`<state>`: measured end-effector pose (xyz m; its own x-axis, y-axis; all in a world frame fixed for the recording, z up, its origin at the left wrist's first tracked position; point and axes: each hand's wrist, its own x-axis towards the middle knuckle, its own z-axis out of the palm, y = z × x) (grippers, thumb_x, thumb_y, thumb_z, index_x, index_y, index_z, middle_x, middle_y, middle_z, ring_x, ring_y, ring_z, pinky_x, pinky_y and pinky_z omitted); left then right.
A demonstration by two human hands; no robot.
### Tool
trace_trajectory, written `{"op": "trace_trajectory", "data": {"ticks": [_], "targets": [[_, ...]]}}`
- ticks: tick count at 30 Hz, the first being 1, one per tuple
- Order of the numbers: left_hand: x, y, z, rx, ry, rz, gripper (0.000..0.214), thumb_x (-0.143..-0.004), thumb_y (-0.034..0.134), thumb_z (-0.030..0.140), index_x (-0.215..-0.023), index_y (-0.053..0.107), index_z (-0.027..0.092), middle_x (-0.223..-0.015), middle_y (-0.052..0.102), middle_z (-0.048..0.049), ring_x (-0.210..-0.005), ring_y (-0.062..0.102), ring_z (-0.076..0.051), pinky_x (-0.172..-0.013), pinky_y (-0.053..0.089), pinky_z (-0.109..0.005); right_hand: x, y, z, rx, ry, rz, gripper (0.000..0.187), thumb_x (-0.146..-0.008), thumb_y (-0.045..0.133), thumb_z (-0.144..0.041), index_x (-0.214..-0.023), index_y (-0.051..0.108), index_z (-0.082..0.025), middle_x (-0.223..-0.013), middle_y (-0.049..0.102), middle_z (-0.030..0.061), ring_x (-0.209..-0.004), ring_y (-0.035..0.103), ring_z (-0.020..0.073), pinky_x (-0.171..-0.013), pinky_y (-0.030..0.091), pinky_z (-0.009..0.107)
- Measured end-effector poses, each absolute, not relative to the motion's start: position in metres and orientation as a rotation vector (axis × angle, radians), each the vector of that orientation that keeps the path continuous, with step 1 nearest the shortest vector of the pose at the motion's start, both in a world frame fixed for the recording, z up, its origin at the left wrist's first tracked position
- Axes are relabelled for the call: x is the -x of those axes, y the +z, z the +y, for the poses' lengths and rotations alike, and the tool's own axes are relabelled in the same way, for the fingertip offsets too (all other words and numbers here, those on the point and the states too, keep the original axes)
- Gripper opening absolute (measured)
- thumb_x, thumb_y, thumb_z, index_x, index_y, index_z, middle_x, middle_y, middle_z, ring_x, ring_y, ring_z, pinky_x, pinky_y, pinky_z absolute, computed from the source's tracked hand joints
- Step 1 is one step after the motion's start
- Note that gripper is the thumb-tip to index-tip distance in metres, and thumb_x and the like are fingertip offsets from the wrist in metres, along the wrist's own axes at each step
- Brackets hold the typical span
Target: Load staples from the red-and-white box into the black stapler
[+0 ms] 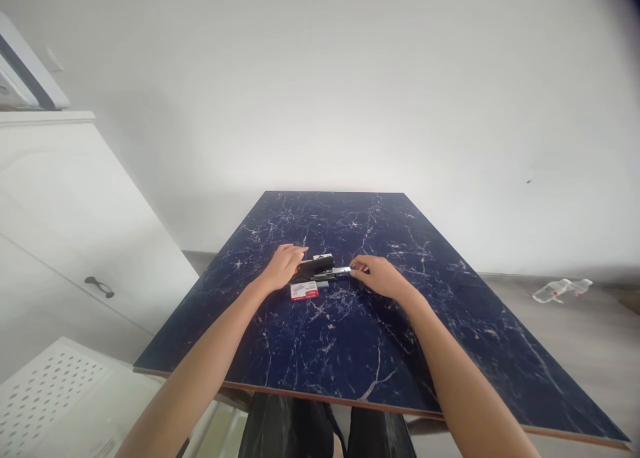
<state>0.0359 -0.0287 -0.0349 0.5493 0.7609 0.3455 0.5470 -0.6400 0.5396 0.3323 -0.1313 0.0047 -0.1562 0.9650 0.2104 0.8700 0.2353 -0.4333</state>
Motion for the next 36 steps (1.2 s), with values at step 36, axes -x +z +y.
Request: {"op": "trace_trajectory", "data": {"ticks": [36], "targets": [[-0.044,-0.015,-0.052,-2.500,0.676,0.845,0.045,-0.091,0.064,0.046,-0.133,0.063,0.029,-0.114,0.064,-0.0104,-0.115,0.051,-0.031,-0.090,0.048,-0.044,-0.310,0.006,-0.134,1.638,0.390,-1.717,0.010,-0.077,0.067,-0.032,-0.075,0.063,-0.022,-0.079,0.070,-0.0013,-0.072,0.062,0.0162,-0.068,0.045,0.027]]}}
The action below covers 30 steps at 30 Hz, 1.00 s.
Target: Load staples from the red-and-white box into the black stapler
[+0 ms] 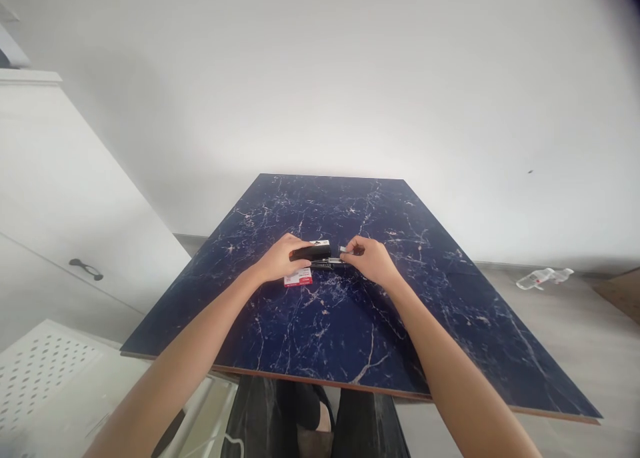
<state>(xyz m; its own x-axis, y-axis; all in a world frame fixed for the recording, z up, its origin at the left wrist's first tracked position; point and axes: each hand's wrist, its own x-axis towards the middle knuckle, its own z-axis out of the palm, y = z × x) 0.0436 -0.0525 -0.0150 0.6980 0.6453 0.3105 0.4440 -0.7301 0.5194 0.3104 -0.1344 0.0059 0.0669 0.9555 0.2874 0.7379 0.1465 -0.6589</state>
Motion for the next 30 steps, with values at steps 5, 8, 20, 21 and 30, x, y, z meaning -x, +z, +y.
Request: {"op": "trace_trajectory", "data": {"ticks": [5,8,20,21,30], "targets": [[-0.044,-0.018,-0.051,-2.498,0.662,0.868,0.048,-0.092,0.063,0.047,-0.137,0.060,0.030,-0.117,0.062,-0.0109,-0.114,0.052,-0.031,-0.088,0.048,-0.044,-0.312,0.005,-0.134,1.623,0.474,-1.723,0.018,-0.077,0.073,-0.040,-0.080,0.067,-0.024,-0.084,0.073,-0.0006,-0.079,0.067,0.0183,-0.072,0.048,0.028],[-0.044,-0.019,-0.051,-2.504,0.652,0.861,0.048,-0.093,0.062,0.047,-0.138,0.058,0.031,-0.117,0.063,-0.0106,-0.113,0.052,-0.031,-0.088,0.048,-0.043,-0.312,0.005,-0.136,1.590,0.485,-1.772,0.018,-0.078,0.074,-0.036,-0.093,0.072,-0.027,-0.097,0.075,-0.0004,-0.091,0.069,0.0194,-0.080,0.050,0.029],[-0.045,-0.017,-0.054,-2.510,0.640,0.892,0.047,-0.092,0.062,0.046,-0.136,0.059,0.030,-0.117,0.064,-0.0097,-0.107,0.056,-0.029,-0.087,0.048,-0.043,-0.310,0.001,-0.130,1.679,0.668,-1.778,0.019,-0.075,0.077,-0.036,-0.091,0.075,-0.027,-0.095,0.076,0.0004,-0.091,0.071,0.0201,-0.079,0.052,0.028],[-0.045,-0.018,-0.054,-2.514,0.638,0.893,0.047,-0.092,0.062,0.046,-0.137,0.059,0.030,-0.116,0.064,-0.0098,-0.106,0.056,-0.029,-0.086,0.048,-0.043,-0.311,0.000,-0.130,1.683,0.679,-1.768,0.020,-0.075,0.077,-0.036,-0.092,0.075,-0.027,-0.095,0.076,0.0008,-0.090,0.071,0.0204,-0.078,0.052,0.029],[-0.046,-0.019,-0.053,-2.535,0.646,0.888,0.047,-0.092,0.062,0.045,-0.137,0.059,0.030,-0.116,0.064,-0.0102,-0.104,0.058,-0.028,-0.086,0.048,-0.043,-0.307,-0.009,-0.127,1.682,0.688,-1.803,0.020,-0.074,0.075,-0.037,-0.089,0.075,-0.025,-0.088,0.075,0.0006,-0.077,0.069,0.0187,-0.069,0.050,0.028]]}}
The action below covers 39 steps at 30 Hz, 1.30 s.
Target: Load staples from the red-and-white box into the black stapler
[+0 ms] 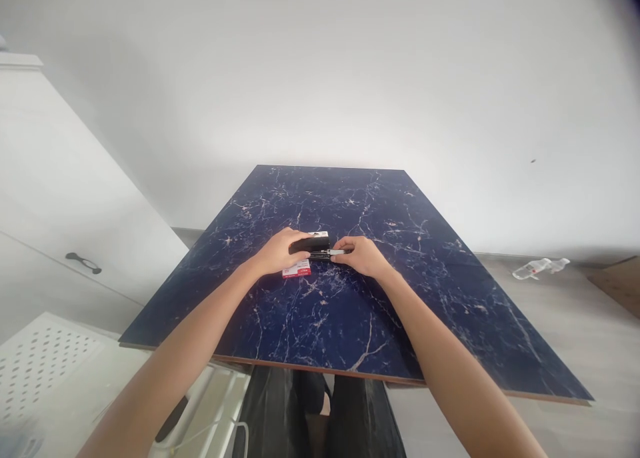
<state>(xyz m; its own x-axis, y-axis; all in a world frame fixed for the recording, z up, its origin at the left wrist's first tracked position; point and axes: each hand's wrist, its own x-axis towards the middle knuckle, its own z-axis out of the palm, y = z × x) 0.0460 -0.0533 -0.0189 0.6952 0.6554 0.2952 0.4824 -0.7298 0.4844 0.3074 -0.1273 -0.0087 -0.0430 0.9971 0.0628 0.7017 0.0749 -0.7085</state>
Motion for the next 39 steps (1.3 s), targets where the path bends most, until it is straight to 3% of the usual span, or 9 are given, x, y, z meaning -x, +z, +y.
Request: {"op": "trace_trajectory", "data": {"ticks": [16,21,26,30,32,39], "targets": [[-0.048,-0.018,-0.056,-2.571,0.630,0.903,0.047,-0.092,0.061,0.043,-0.137,0.058,0.028,-0.117,0.064,-0.0105,-0.104,0.058,-0.028,-0.090,0.048,-0.045,-0.311,-0.005,-0.123,1.666,0.770,-1.830,0.025,-0.076,0.076,-0.038,-0.096,0.071,-0.024,-0.099,0.076,0.0022,-0.083,0.070,0.0194,-0.076,0.051,0.030],[-0.041,-0.011,-0.054,-2.591,0.606,0.897,0.052,-0.090,0.062,0.044,-0.140,0.056,0.030,-0.119,0.065,-0.0104,-0.109,0.056,-0.030,-0.087,0.049,-0.043,-0.320,0.006,-0.132,1.695,0.507,-1.999,0.034,-0.072,0.079,-0.026,-0.105,0.071,-0.027,-0.102,0.073,0.0019,-0.089,0.067,0.0204,-0.080,0.050,0.031],[-0.031,-0.002,-0.051,-2.578,0.579,0.935,0.043,-0.088,0.064,0.047,-0.126,0.066,0.027,-0.116,0.067,-0.0086,-0.106,0.058,-0.030,-0.084,0.048,-0.041,-0.322,0.016,-0.141,1.686,0.272,-2.068,0.018,-0.082,0.072,-0.037,-0.097,0.072,-0.026,-0.099,0.070,0.0034,-0.080,0.063,0.0189,-0.073,0.048,0.030],[-0.032,-0.004,-0.049,-2.582,0.563,0.908,0.036,-0.090,0.062,0.046,-0.118,0.070,0.025,-0.108,0.069,-0.0081,-0.100,0.059,-0.028,-0.082,0.048,-0.040,-0.309,0.010,-0.140,1.548,0.169,-2.195,0.006,-0.087,0.067,-0.024,-0.089,0.072,-0.024,-0.100,0.070,0.0040,-0.090,0.061,0.0203,-0.079,0.046,0.031],[-0.033,-0.006,-0.049,-2.576,0.576,0.897,0.037,-0.089,0.062,0.048,-0.118,0.070,0.026,-0.106,0.069,-0.0085,-0.100,0.060,-0.028,-0.081,0.048,-0.040,-0.303,0.007,-0.138,1.527,0.106,-2.260,0.010,-0.088,0.064,-0.018,-0.084,0.072,-0.022,-0.095,0.070,0.0048,-0.092,0.060,0.0217,-0.080,0.045,0.031],[-0.032,-0.008,-0.051,-2.582,0.589,0.901,0.038,-0.089,0.062,0.047,-0.120,0.069,0.026,-0.107,0.069,-0.0081,-0.100,0.060,-0.028,-0.084,0.048,-0.041,-0.300,0.004,-0.139,1.533,0.026,-2.318,0.016,-0.089,0.062,-0.017,-0.098,0.073,-0.022,-0.100,0.071,0.0057,-0.093,0.061,0.0227,-0.079,0.046,0.031]]}}
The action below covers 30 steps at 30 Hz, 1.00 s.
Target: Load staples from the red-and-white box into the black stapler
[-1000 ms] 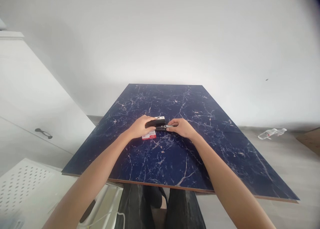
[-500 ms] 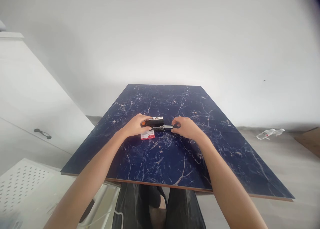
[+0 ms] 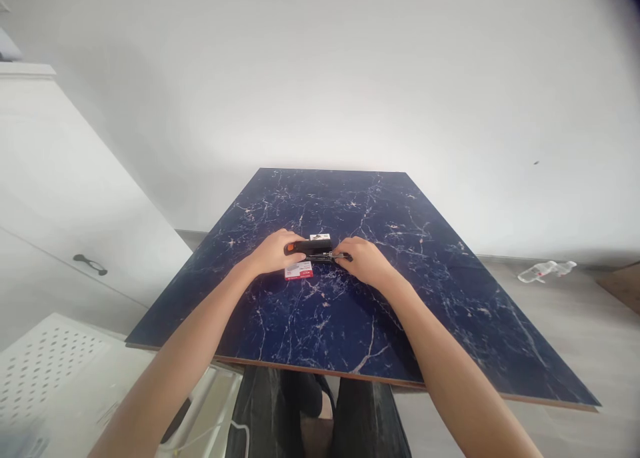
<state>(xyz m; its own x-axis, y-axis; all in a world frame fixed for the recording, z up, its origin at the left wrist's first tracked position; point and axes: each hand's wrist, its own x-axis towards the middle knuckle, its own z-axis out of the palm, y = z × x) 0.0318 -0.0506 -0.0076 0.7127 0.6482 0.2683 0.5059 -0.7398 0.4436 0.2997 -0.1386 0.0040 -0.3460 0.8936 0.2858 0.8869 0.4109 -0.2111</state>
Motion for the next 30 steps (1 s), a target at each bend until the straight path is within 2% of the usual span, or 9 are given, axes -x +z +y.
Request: {"op": "trace_trajectory", "data": {"ticks": [6,13,23,27,30], "targets": [[-0.033,-0.008,-0.051,-2.597,0.604,0.904,0.036,-0.089,0.063,0.045,-0.119,0.069,0.026,-0.108,0.069,-0.0074,-0.099,0.061,-0.027,-0.085,0.048,-0.041,-0.302,0.002,-0.138,1.514,0.033,-2.303,0.016,-0.091,0.060,-0.020,-0.092,0.075,-0.024,-0.098,0.073,0.0048,-0.092,0.063,0.0224,-0.079,0.046,0.031],[-0.032,-0.009,-0.051,-2.590,0.587,0.916,0.035,-0.090,0.062,0.044,-0.119,0.069,0.026,-0.107,0.069,-0.0074,-0.098,0.061,-0.028,-0.083,0.048,-0.041,-0.310,0.002,-0.137,1.603,0.110,-2.251,0.017,-0.092,0.059,-0.027,-0.101,0.073,-0.027,-0.101,0.074,0.0025,-0.089,0.066,0.0219,-0.076,0.047,0.031],[-0.033,-0.007,-0.053,-2.579,0.572,0.921,0.036,-0.091,0.061,0.044,-0.121,0.068,0.026,-0.107,0.068,-0.0073,-0.098,0.060,-0.027,-0.081,0.046,-0.039,-0.302,0.001,-0.138,1.572,-0.035,-2.363,0.020,-0.091,0.059,-0.018,-0.106,0.073,-0.022,-0.103,0.071,0.0069,-0.096,0.064,0.0227,-0.076,0.046,0.029],[-0.033,-0.006,-0.054,-2.569,0.567,0.915,0.035,-0.091,0.061,0.043,-0.121,0.068,0.026,-0.106,0.068,-0.0069,-0.098,0.059,-0.027,-0.079,0.046,-0.038,-0.300,0.001,-0.138,1.627,-0.026,-2.318,0.018,-0.089,0.063,-0.018,-0.105,0.072,-0.022,-0.100,0.070,0.0067,-0.095,0.063,0.0215,-0.075,0.046,0.027],[-0.033,-0.006,-0.054,-2.571,0.569,0.913,0.034,-0.091,0.061,0.042,-0.120,0.068,0.027,-0.106,0.068,-0.0060,-0.098,0.059,-0.027,-0.079,0.046,-0.038,-0.302,0.002,-0.137,1.644,0.069,-2.241,0.019,-0.087,0.069,-0.027,-0.105,0.071,-0.024,-0.100,0.070,0.0051,-0.091,0.063,0.0206,-0.074,0.046,0.028]]}}
